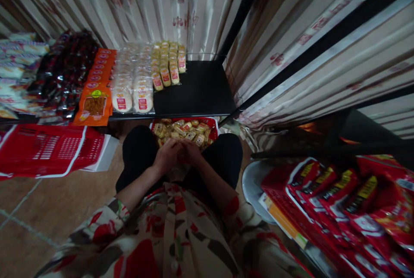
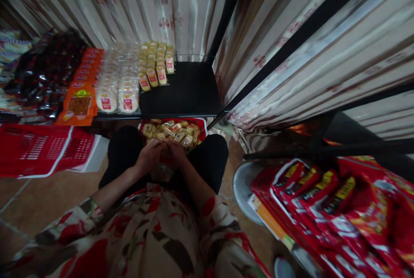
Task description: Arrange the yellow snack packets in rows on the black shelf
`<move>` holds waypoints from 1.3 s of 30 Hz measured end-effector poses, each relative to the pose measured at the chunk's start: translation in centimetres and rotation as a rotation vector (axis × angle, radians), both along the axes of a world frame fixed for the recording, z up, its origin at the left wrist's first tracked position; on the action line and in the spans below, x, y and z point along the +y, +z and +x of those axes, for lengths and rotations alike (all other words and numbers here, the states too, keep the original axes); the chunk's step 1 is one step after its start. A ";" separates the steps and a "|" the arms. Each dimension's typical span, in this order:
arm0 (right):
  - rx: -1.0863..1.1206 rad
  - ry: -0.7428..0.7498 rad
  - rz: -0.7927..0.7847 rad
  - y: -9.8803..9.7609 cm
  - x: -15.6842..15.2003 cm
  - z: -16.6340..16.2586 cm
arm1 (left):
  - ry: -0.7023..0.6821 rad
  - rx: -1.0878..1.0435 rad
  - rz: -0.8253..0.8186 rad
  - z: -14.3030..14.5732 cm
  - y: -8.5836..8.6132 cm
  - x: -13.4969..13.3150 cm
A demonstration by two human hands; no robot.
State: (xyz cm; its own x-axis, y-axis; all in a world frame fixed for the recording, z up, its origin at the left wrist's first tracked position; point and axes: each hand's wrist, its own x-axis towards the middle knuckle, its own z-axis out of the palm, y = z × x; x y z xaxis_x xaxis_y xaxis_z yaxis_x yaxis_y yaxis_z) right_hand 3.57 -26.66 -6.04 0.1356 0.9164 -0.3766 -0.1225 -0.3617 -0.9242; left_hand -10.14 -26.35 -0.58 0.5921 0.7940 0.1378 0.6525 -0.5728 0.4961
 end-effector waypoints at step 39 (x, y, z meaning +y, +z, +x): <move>-0.838 0.016 0.463 8.1 4.9 3.4 | 0.377 -0.550 -0.341 1.9 1.6 7.7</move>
State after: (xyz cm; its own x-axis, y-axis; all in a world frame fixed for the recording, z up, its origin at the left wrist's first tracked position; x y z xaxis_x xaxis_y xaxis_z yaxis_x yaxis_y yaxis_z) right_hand 6.97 -21.72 2.07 0.1827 0.9540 0.2379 0.6455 0.0661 -0.7609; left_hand -8.22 -18.62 0.99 0.1881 0.9811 0.0451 0.3803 -0.1150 0.9177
